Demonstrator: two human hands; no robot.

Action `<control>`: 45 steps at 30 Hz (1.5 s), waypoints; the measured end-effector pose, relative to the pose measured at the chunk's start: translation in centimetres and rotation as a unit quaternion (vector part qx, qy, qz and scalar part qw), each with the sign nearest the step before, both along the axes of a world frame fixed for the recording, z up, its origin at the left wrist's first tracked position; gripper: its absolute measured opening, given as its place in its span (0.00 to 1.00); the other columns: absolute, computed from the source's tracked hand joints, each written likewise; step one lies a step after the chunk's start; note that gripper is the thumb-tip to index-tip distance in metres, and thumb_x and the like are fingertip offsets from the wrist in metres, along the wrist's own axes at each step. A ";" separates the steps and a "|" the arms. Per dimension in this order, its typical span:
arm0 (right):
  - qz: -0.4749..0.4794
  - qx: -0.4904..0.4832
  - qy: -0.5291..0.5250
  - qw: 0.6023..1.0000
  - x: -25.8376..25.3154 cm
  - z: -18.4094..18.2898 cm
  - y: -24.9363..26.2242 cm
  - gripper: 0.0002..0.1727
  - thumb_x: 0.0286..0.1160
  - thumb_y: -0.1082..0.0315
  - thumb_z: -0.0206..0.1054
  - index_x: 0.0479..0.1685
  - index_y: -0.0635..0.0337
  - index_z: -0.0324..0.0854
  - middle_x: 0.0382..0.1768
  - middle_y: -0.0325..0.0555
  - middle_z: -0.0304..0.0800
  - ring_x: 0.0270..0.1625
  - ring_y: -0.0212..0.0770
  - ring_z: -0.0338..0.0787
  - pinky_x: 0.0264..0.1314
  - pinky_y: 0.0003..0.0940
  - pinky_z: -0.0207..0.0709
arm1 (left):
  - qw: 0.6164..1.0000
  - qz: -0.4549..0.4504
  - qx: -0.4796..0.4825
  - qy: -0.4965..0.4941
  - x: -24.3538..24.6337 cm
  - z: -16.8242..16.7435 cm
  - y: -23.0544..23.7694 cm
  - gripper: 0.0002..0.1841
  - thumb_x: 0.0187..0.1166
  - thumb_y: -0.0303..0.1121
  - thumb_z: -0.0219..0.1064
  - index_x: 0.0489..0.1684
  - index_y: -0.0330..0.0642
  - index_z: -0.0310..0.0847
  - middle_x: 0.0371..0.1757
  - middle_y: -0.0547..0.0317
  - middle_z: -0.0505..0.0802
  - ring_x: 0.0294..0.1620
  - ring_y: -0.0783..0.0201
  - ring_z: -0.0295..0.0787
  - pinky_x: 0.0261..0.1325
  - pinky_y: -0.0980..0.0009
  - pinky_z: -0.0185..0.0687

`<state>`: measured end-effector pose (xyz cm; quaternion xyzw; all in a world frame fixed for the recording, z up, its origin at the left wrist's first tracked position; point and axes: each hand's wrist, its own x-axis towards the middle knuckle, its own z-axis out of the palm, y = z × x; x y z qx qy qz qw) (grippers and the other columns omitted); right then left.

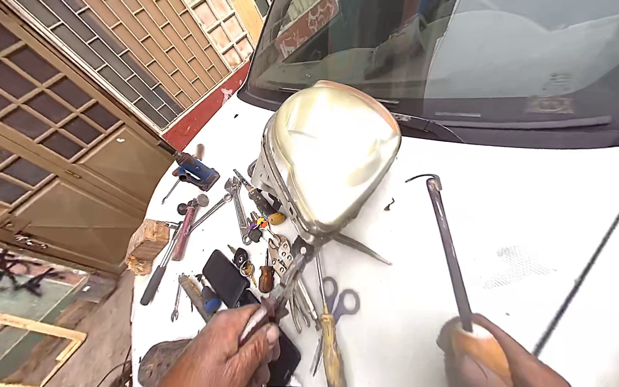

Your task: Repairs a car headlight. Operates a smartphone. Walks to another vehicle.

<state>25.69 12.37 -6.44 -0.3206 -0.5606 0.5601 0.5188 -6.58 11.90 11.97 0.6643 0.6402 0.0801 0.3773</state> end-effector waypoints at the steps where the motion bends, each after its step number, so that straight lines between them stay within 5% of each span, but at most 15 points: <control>1: 0.001 -0.002 -0.009 1.000 0.1 0.2 -0.1 0.26 0.89 0.47 0.59 0.60 0.64 0.75 0.31 0.46 0.87 0.27 0.42 0.89 0.29 0.45 0.87 | 1.000 0.004 0.001 -0.011 -0.1 -0.3 0.0 0.16 0.91 0.42 0.57 0.48 0.39 0.84 0.31 0.59 0.93 0.27 0.63 0.91 0.35 0.61 0.91; 4: -0.005 -0.005 -0.023 1.000 0.1 0.4 -0.3 0.26 0.87 0.41 0.58 0.59 0.58 0.76 0.26 0.42 0.86 0.22 0.41 0.88 0.23 0.44 0.87 | 0.999 0.011 0.013 -0.034 -0.4 -0.9 0.0 0.17 0.89 0.48 0.58 0.44 0.44 0.85 0.28 0.61 0.91 0.23 0.64 0.89 0.28 0.64 0.90; 10: -0.030 0.023 -0.001 0.999 -0.7 -0.5 -0.1 0.27 0.83 0.33 0.57 0.52 0.47 0.80 0.22 0.37 0.83 0.17 0.38 0.84 0.15 0.37 0.83 | 0.998 0.025 -0.004 -0.051 0.2 -0.5 -0.3 0.18 0.90 0.48 0.57 0.44 0.44 0.85 0.34 0.56 0.94 0.28 0.59 0.91 0.33 0.63 0.92; 28: -0.056 -0.014 -0.063 0.996 -1.3 0.4 -0.5 0.27 0.80 0.33 0.57 0.47 0.47 0.81 0.19 0.44 0.85 0.18 0.44 0.86 0.19 0.38 0.84 | 0.997 0.045 -0.011 -0.059 1.2 0.1 -0.6 0.20 0.93 0.38 0.53 0.37 0.35 0.86 0.31 0.46 0.94 0.26 0.55 0.92 0.34 0.65 0.92; 45: -0.038 0.007 -0.037 0.999 -1.4 0.0 0.0 0.29 0.80 0.32 0.59 0.48 0.50 0.80 0.21 0.41 0.83 0.18 0.42 0.85 0.18 0.38 0.83 | 0.997 0.032 -0.026 -0.072 0.5 0.0 0.0 0.18 0.92 0.42 0.54 0.41 0.37 0.84 0.33 0.47 0.94 0.28 0.54 0.93 0.34 0.62 0.93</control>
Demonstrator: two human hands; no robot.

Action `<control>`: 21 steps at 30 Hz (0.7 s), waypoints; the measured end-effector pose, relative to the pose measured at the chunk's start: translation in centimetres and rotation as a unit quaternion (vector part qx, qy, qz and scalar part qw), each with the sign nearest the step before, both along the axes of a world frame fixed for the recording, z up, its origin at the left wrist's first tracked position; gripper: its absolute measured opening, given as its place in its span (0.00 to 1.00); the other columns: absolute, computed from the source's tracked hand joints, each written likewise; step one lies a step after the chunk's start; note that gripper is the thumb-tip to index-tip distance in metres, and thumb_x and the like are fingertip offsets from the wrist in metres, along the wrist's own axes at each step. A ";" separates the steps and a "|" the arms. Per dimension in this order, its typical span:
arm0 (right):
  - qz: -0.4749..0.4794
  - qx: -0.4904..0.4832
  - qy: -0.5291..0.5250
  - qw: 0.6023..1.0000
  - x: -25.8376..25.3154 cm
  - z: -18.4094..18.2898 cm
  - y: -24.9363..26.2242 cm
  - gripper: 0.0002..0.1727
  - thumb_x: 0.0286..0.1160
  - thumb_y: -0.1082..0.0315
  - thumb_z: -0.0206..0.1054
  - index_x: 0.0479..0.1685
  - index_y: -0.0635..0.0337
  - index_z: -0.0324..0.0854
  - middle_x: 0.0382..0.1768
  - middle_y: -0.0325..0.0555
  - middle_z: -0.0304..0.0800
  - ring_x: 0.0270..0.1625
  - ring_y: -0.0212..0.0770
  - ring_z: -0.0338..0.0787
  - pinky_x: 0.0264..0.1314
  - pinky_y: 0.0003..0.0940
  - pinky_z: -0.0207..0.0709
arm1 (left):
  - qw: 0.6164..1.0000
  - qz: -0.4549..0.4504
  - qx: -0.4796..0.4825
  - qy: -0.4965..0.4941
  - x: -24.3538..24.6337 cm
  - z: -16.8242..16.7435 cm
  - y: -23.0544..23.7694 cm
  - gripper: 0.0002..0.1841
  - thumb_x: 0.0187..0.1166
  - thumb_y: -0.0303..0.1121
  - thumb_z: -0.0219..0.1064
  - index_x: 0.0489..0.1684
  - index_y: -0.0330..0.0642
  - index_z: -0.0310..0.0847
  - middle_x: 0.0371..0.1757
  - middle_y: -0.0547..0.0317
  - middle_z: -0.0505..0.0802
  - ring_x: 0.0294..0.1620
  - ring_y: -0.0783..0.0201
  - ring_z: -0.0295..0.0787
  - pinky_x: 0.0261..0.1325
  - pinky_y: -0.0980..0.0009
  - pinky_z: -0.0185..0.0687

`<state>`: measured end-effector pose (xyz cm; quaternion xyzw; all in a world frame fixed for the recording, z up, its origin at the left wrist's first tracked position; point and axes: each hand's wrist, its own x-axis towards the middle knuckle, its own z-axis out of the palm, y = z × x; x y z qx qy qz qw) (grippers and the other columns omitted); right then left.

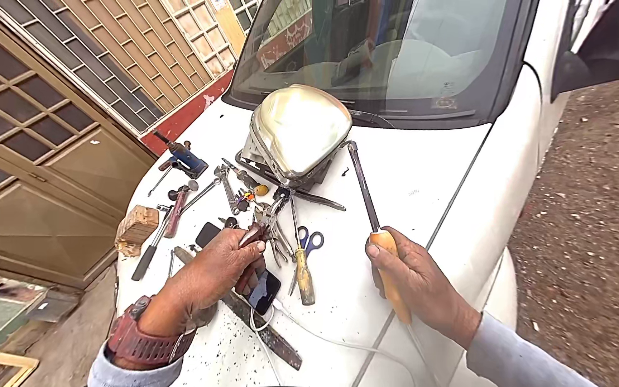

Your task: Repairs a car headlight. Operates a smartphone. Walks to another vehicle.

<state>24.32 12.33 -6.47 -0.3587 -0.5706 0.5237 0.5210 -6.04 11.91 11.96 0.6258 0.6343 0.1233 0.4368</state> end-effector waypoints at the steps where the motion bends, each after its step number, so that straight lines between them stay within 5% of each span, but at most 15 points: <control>1: 0.000 -0.002 0.002 1.000 0.0 0.0 0.0 0.29 0.80 0.33 0.59 0.48 0.51 0.79 0.21 0.41 0.83 0.17 0.42 0.84 0.18 0.38 0.83 | 1.000 0.000 -0.002 0.001 0.0 0.0 0.0 0.18 0.91 0.43 0.54 0.42 0.38 0.84 0.34 0.48 0.94 0.28 0.55 0.93 0.35 0.62 0.93; 21: 0.002 0.003 0.008 1.000 0.0 0.0 0.0 0.28 0.80 0.33 0.60 0.50 0.51 0.79 0.22 0.40 0.83 0.18 0.42 0.84 0.17 0.39 0.83 | 1.000 0.002 0.001 0.003 0.1 0.2 -0.1 0.18 0.91 0.43 0.55 0.42 0.39 0.83 0.33 0.51 0.94 0.27 0.56 0.93 0.33 0.64 0.93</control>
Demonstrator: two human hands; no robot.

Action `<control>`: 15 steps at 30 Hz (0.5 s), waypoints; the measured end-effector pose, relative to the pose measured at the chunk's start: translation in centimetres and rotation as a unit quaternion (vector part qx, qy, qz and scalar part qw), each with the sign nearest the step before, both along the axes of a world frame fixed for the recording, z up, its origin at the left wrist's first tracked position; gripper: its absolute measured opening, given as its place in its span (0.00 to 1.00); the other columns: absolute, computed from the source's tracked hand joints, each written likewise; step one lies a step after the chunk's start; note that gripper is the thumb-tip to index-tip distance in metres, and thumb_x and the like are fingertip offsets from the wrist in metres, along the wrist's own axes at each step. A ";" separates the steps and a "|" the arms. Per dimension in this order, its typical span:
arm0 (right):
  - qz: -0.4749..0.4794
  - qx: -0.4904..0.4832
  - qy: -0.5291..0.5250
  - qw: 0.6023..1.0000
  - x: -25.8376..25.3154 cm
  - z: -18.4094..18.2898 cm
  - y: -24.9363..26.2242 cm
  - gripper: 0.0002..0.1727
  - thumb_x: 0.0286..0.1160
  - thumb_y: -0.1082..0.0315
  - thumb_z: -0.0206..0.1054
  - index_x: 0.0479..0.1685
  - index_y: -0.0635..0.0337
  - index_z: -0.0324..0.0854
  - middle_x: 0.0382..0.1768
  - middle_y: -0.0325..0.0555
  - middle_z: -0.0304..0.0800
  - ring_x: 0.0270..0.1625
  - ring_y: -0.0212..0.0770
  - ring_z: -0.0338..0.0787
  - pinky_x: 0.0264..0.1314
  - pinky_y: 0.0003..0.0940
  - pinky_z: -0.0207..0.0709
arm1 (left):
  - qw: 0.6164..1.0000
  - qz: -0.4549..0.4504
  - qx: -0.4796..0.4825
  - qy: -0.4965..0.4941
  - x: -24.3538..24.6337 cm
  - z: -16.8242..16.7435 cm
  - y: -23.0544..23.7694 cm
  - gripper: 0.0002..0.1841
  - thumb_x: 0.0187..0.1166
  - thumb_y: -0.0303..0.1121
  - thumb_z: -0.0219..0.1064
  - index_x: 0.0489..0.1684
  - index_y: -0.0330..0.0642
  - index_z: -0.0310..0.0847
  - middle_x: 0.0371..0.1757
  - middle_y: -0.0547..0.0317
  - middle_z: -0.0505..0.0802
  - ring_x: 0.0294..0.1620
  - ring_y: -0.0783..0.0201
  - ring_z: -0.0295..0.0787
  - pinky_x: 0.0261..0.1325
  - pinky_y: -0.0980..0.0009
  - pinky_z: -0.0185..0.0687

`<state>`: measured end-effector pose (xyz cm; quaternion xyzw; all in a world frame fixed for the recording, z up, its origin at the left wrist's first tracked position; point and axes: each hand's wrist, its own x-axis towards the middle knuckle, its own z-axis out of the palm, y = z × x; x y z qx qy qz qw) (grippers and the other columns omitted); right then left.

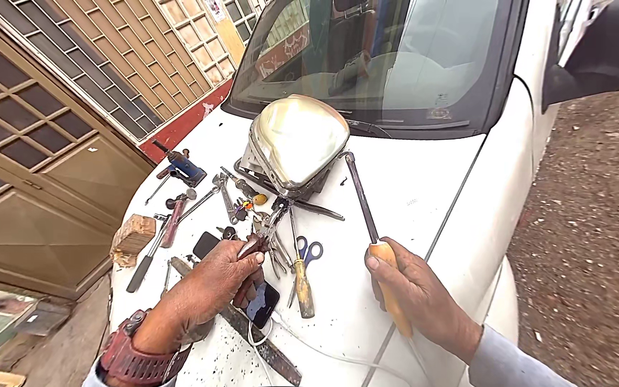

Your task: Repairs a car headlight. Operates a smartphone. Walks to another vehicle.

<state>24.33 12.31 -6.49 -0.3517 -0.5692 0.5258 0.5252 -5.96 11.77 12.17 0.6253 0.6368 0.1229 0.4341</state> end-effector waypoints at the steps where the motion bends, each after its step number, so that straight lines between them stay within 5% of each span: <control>1: 0.000 0.001 0.000 1.000 0.0 0.0 0.0 0.28 0.81 0.33 0.60 0.51 0.51 0.78 0.22 0.40 0.83 0.18 0.41 0.84 0.17 0.39 0.82 | 1.000 0.001 0.000 -0.001 0.0 0.0 0.0 0.18 0.91 0.43 0.55 0.42 0.39 0.83 0.33 0.50 0.94 0.27 0.56 0.93 0.33 0.63 0.93; 15: 0.007 0.007 -0.009 1.000 0.2 0.0 0.0 0.29 0.82 0.36 0.61 0.51 0.56 0.78 0.21 0.43 0.84 0.17 0.44 0.86 0.18 0.44 0.85 | 1.000 -0.018 -0.014 -0.006 -0.4 0.3 0.1 0.18 0.92 0.45 0.55 0.42 0.40 0.82 0.31 0.53 0.93 0.25 0.59 0.91 0.31 0.64 0.90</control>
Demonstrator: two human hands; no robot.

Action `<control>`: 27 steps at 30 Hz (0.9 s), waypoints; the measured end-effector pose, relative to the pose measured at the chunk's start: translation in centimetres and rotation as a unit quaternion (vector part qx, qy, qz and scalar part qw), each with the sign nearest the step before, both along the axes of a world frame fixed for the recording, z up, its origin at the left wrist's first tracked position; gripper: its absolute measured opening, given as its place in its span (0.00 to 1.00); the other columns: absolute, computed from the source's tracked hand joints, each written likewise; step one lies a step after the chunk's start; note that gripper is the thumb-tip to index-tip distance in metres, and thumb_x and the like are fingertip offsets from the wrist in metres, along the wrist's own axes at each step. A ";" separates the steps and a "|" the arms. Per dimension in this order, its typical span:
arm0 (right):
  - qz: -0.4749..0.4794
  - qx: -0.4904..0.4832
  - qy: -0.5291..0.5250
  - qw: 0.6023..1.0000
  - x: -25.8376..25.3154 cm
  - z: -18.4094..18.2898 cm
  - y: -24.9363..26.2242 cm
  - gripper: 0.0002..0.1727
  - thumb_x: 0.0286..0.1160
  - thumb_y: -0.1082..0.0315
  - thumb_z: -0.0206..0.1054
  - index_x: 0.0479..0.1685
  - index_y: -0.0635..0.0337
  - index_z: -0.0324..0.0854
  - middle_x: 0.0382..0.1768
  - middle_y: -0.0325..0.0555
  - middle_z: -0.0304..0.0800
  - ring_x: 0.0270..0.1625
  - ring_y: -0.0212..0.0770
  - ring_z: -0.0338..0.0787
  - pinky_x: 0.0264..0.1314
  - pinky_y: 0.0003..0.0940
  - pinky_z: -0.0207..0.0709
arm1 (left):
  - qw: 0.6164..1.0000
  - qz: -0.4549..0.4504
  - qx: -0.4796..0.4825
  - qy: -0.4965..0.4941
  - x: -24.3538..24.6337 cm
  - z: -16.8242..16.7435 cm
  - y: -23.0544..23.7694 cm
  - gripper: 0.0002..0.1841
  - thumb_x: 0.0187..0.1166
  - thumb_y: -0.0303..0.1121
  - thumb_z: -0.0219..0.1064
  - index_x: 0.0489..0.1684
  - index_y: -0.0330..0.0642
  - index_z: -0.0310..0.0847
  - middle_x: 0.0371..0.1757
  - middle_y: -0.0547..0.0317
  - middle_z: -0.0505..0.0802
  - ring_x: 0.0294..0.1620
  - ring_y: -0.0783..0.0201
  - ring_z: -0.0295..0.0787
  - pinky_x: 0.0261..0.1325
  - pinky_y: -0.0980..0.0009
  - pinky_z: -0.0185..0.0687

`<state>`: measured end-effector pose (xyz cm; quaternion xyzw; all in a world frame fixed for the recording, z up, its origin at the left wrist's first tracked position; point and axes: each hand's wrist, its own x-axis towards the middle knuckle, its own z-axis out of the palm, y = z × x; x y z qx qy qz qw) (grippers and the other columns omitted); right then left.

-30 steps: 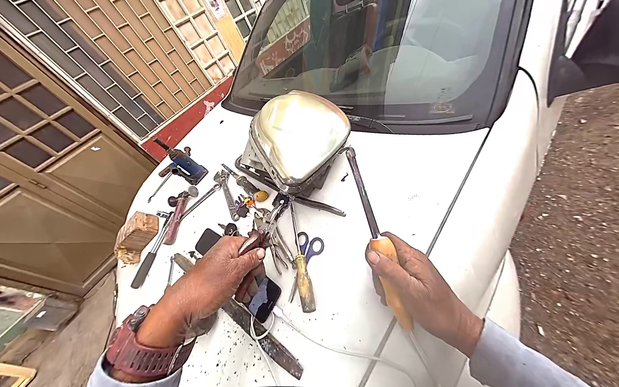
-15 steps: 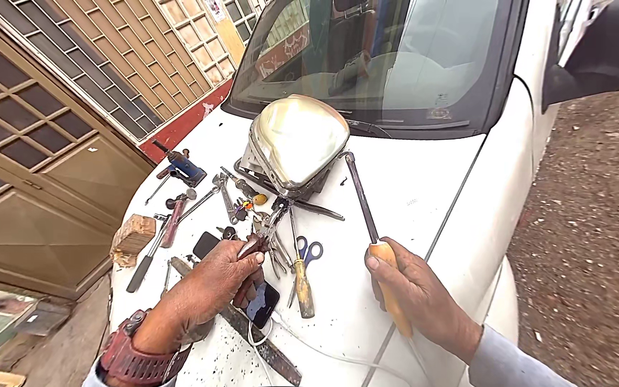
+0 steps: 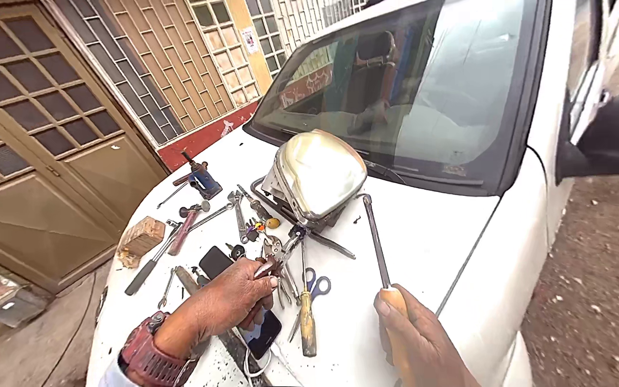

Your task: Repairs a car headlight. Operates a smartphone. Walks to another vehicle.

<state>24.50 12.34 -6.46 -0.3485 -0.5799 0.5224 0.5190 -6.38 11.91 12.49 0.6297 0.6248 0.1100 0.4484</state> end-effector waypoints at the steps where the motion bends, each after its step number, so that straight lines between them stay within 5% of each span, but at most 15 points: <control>1: 0.001 0.001 -0.005 1.000 0.1 0.2 -0.1 0.28 0.83 0.38 0.61 0.52 0.57 0.77 0.21 0.44 0.85 0.18 0.45 0.86 0.19 0.44 0.85 | 1.000 0.003 -0.003 0.000 0.0 0.0 0.0 0.18 0.92 0.45 0.55 0.43 0.40 0.82 0.32 0.53 0.93 0.25 0.59 0.92 0.32 0.63 0.91; 8: 0.004 0.006 0.007 1.000 0.1 0.2 -0.2 0.22 0.87 0.49 0.61 0.52 0.63 0.76 0.22 0.45 0.85 0.20 0.45 0.87 0.23 0.44 0.86 | 0.999 -0.032 0.013 0.008 -1.0 -0.1 -0.2 0.18 0.90 0.47 0.58 0.41 0.42 0.83 0.30 0.58 0.90 0.26 0.64 0.86 0.32 0.65 0.84; 12: 0.011 0.017 0.015 1.000 0.0 -0.1 -0.1 0.21 0.88 0.50 0.59 0.52 0.64 0.75 0.22 0.45 0.85 0.21 0.44 0.88 0.24 0.44 0.87 | 0.999 -0.029 0.022 -0.011 -2.3 -0.1 -1.3 0.18 0.89 0.47 0.60 0.42 0.41 0.84 0.33 0.58 0.92 0.32 0.63 0.90 0.41 0.63 0.87; 19: 0.014 0.020 0.028 0.999 0.0 -0.3 0.2 0.20 0.89 0.52 0.59 0.53 0.64 0.75 0.21 0.45 0.84 0.20 0.45 0.87 0.23 0.45 0.87 | 0.996 0.041 0.043 -0.059 -1.8 -2.3 -4.2 0.19 0.89 0.48 0.58 0.42 0.39 0.84 0.31 0.53 0.93 0.26 0.59 0.91 0.33 0.60 0.90; 24: 0.008 0.030 0.028 0.999 -0.2 -0.4 0.1 0.20 0.89 0.51 0.58 0.52 0.63 0.75 0.21 0.44 0.84 0.19 0.43 0.87 0.22 0.43 0.87 | 0.909 0.271 0.143 -0.283 3.4 -6.6 -5.2 0.17 0.89 0.43 0.62 0.40 0.35 0.82 0.28 0.48 0.93 0.19 0.54 0.90 0.23 0.59 0.91; 27: 0.000 0.033 0.020 0.999 -0.3 -0.4 0.0 0.20 0.89 0.50 0.58 0.51 0.61 0.75 0.20 0.42 0.84 0.19 0.43 0.86 0.22 0.43 0.87 | 0.859 0.320 0.190 -0.353 5.6 -7.8 -5.2 0.16 0.88 0.41 0.63 0.40 0.34 0.82 0.25 0.48 0.92 0.16 0.54 0.89 0.19 0.60 0.89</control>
